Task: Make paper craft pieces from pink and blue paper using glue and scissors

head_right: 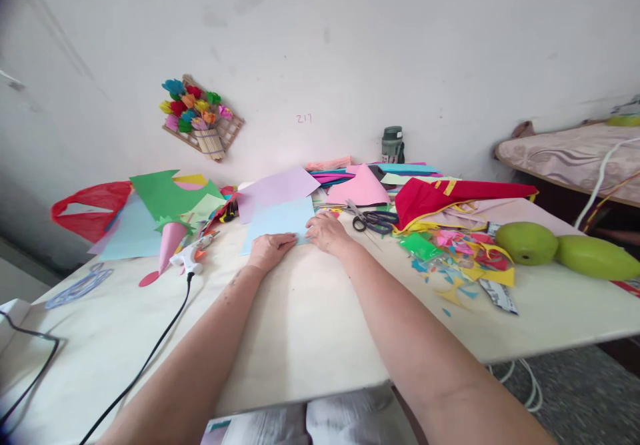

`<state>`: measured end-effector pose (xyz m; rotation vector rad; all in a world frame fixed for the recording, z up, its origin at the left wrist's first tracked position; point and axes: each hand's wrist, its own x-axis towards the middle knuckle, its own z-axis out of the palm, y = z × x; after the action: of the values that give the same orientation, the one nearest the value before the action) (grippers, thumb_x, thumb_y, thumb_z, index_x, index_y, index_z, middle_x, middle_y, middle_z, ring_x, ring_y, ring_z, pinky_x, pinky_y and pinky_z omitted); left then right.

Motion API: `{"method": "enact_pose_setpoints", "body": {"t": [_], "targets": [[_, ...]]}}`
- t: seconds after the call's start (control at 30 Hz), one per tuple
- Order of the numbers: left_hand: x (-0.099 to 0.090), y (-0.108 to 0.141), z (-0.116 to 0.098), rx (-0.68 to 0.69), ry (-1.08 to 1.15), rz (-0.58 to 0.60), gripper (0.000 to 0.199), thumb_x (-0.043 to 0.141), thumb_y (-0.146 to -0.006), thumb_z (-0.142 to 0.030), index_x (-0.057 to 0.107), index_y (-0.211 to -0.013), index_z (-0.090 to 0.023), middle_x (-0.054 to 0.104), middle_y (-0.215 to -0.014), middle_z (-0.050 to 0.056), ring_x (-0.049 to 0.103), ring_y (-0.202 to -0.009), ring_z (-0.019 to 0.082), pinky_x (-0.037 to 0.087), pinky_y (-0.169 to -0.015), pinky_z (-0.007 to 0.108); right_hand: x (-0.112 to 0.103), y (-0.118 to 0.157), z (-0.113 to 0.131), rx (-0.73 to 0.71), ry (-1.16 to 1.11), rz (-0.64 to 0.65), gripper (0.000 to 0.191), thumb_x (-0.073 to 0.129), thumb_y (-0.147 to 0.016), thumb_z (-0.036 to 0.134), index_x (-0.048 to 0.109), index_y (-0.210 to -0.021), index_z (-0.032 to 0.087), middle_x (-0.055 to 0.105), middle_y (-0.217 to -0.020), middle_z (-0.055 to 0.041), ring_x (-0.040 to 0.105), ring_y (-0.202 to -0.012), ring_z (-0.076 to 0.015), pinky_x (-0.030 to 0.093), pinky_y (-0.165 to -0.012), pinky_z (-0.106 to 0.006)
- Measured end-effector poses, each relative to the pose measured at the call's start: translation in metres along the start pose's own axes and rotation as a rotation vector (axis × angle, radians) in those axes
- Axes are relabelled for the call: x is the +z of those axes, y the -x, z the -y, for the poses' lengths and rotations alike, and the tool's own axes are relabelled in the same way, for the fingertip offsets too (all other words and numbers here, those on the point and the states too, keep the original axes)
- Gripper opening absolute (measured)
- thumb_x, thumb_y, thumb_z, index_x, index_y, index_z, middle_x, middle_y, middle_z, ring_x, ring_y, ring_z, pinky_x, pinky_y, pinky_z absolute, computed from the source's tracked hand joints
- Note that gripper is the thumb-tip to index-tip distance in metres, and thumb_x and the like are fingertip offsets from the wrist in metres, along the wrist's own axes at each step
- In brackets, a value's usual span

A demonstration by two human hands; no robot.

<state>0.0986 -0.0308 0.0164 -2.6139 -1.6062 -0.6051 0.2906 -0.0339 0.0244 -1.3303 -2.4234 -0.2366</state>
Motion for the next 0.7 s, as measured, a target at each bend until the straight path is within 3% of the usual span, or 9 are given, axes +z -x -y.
{"method": "enact_pose_setpoints", "body": {"t": [0.13, 0.3, 0.57, 0.7], "targets": [[-0.0010, 0.0002, -0.0008, -0.055, 0.011, 0.019, 0.027, 0.043, -0.080, -0.042, 0.063, -0.097, -0.037, 0.061, -0.106, -0.011, 0.056, -0.097, 0.013, 0.040, -0.086, 0.023, -0.0054, 0.0003, 0.0028, -0.098, 0.054, 0.049, 0.018, 0.052, -0.077, 0.025, 0.070, -0.079, 0.022, 0.063, -0.102, -0.0032, 0.046, -0.100, -0.0196, 0.021, -0.094, -0.034], [0.0011, 0.0003, 0.0022, 0.001, 0.008, -0.011, 0.027, 0.044, -0.079, -0.043, 0.063, -0.096, -0.036, 0.061, -0.105, -0.010, 0.057, -0.096, 0.013, 0.040, -0.085, 0.023, -0.0068, -0.0008, 0.0040, -0.136, 0.091, 0.063, 0.022, 0.047, -0.079, 0.021, 0.070, -0.077, 0.021, 0.064, -0.100, -0.0033, 0.048, -0.098, -0.0196, 0.021, -0.093, -0.035], [0.0040, -0.0009, 0.0035, 0.069, -0.011, -0.017, 0.027, 0.044, -0.079, -0.043, 0.064, -0.094, -0.034, 0.061, -0.107, -0.009, 0.055, -0.098, 0.011, 0.038, -0.086, 0.021, -0.0079, -0.0024, 0.0100, -0.020, 0.039, 0.099, 0.024, 0.045, -0.079, 0.017, 0.068, -0.084, 0.018, 0.061, -0.107, -0.0046, 0.048, -0.101, -0.0197, 0.025, -0.091, -0.032], [0.0037, -0.0011, 0.0023, 0.061, -0.028, 0.016, 0.027, 0.042, -0.080, -0.041, 0.064, -0.094, -0.034, 0.061, -0.106, -0.008, 0.056, -0.097, 0.012, 0.038, -0.086, 0.021, -0.0080, 0.0009, 0.0044, -0.028, 0.013, 0.090, 0.021, 0.048, -0.078, 0.021, 0.067, -0.088, 0.018, 0.061, -0.106, -0.0046, 0.049, -0.101, -0.0188, 0.025, -0.092, -0.031]]}}
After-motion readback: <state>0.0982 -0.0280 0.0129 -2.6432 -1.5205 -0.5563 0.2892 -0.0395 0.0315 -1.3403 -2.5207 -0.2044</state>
